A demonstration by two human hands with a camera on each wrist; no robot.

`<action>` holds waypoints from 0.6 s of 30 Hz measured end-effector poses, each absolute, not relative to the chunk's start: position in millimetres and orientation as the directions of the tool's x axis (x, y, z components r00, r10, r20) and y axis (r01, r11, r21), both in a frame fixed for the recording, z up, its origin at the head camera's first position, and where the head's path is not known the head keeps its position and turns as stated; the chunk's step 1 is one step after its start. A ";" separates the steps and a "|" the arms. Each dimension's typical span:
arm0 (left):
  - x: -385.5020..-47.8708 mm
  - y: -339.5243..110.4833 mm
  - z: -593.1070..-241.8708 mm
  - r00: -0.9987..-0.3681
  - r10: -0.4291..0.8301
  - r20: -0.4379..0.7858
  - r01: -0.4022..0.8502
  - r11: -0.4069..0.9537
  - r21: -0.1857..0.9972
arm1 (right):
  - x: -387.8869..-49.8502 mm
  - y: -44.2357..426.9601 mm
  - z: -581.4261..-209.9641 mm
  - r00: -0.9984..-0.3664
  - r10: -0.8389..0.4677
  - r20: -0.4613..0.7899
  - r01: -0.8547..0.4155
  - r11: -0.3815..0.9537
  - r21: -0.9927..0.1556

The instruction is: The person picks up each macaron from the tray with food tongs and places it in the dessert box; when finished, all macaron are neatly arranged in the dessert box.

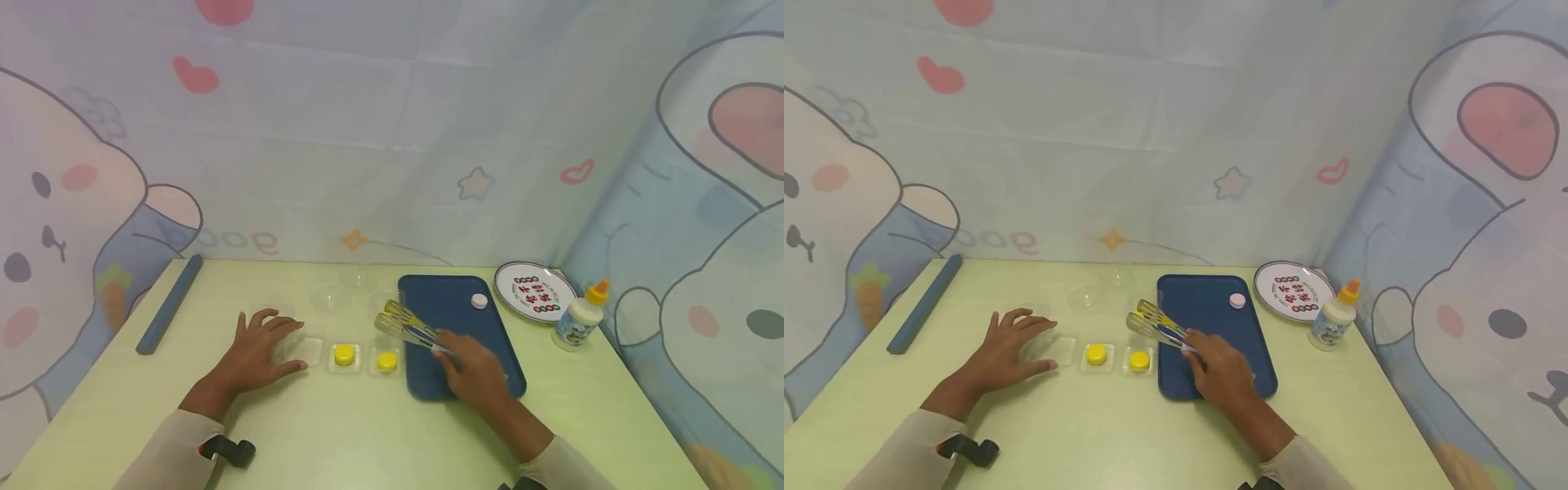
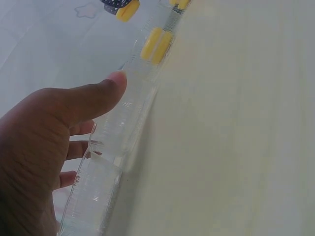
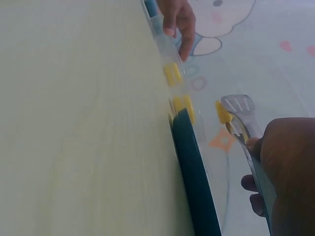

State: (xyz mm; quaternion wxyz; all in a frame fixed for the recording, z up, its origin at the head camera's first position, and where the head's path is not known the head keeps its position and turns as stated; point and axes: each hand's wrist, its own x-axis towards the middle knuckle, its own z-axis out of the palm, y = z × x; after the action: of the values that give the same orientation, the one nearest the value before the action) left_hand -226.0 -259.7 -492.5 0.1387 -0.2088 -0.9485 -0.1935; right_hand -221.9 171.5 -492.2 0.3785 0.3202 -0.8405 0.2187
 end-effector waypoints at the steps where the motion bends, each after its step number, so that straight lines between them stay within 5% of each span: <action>1: -225.8 -259.7 -492.4 -0.875 0.342 0.343 0.449 0.838 0.311 | -221.6 167.7 -491.7 -0.509 -0.379 0.773 -0.707 0.697 -0.125; 18: -228.6 -261.0 -496.2 -0.875 0.333 0.351 0.445 0.840 0.311 | -220.3 109.3 -486.2 -0.517 -0.453 0.726 -0.767 0.622 -0.157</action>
State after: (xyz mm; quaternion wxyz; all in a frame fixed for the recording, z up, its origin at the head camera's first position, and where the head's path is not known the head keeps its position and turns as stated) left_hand -228.6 -261.0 -496.2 0.1428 -0.2051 -0.9484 -0.1950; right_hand -220.3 109.3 -486.2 0.3303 0.3642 -0.8378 0.2375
